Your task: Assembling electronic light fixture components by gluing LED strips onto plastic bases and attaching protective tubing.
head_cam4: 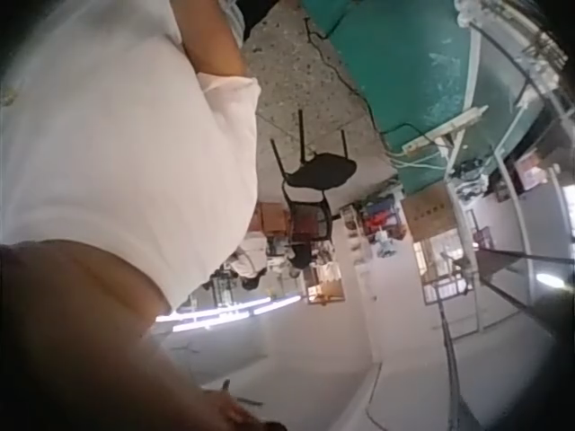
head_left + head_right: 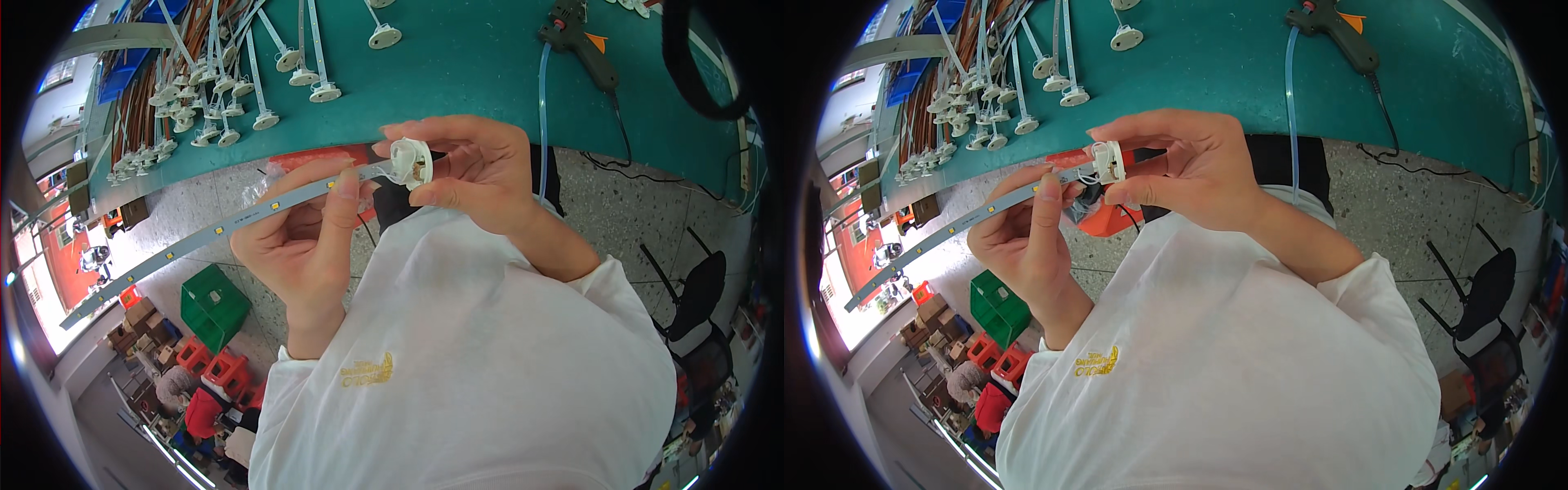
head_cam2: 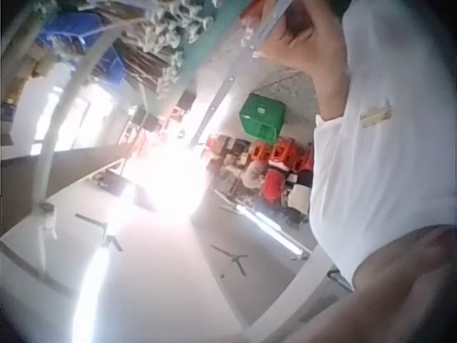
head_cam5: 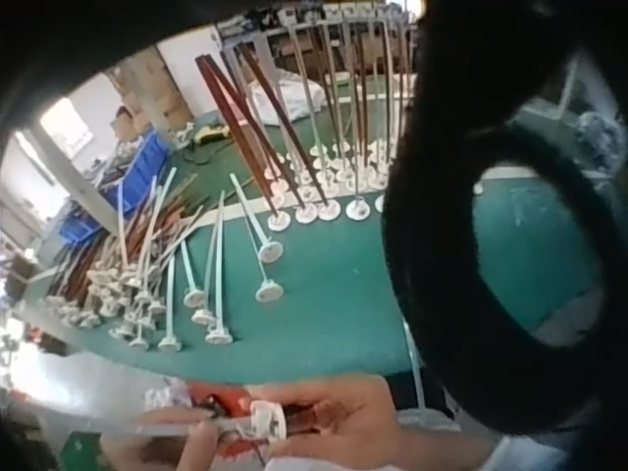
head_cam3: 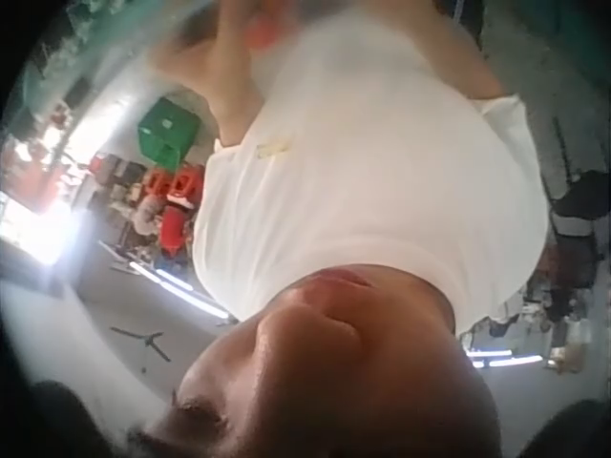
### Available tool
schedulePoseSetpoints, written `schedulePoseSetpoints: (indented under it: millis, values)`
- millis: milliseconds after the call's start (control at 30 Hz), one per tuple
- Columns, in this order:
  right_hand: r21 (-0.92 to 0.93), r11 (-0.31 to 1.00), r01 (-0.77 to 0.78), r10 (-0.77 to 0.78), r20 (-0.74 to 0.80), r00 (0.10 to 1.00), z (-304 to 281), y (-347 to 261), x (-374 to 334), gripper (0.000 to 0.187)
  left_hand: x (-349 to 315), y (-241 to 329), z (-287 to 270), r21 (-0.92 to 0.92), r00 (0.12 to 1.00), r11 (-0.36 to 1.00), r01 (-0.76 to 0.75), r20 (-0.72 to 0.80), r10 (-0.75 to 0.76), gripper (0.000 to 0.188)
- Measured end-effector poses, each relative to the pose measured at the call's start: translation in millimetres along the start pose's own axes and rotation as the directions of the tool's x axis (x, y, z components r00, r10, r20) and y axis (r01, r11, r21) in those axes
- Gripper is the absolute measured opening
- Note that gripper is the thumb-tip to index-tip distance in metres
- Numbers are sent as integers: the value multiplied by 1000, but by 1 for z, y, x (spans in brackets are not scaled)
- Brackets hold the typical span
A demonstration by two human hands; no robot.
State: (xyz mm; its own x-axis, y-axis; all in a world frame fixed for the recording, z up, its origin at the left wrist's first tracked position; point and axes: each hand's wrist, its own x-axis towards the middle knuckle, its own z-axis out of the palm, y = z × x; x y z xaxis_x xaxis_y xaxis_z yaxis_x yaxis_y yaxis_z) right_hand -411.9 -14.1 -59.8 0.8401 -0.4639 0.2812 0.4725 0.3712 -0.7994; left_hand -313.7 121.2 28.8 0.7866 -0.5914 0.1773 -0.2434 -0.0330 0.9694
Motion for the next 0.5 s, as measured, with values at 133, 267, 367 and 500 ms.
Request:
schedulePoseSetpoints:
  millis: [133,267,367,500]
  values:
    - [-3,1000,25,-25,-7,1000,0,1,-1,49,-2,-2,2,4,1000,1000,-18,-8,18,12]
    - [-7,1000,12,-12,-8,1000,0,-1,-2,49,-3,-3,5,-27,999,999,-40,-8,40,12]
    - [-37,999,19,-19,-11,1000,-2,1,-2,49,-1,-7,5,-64,998,996,-57,-12,57,11]
    - [-44,999,25,-25,-12,1000,0,-2,-2,49,-2,-5,5,-56,1000,998,-22,-1,22,10]
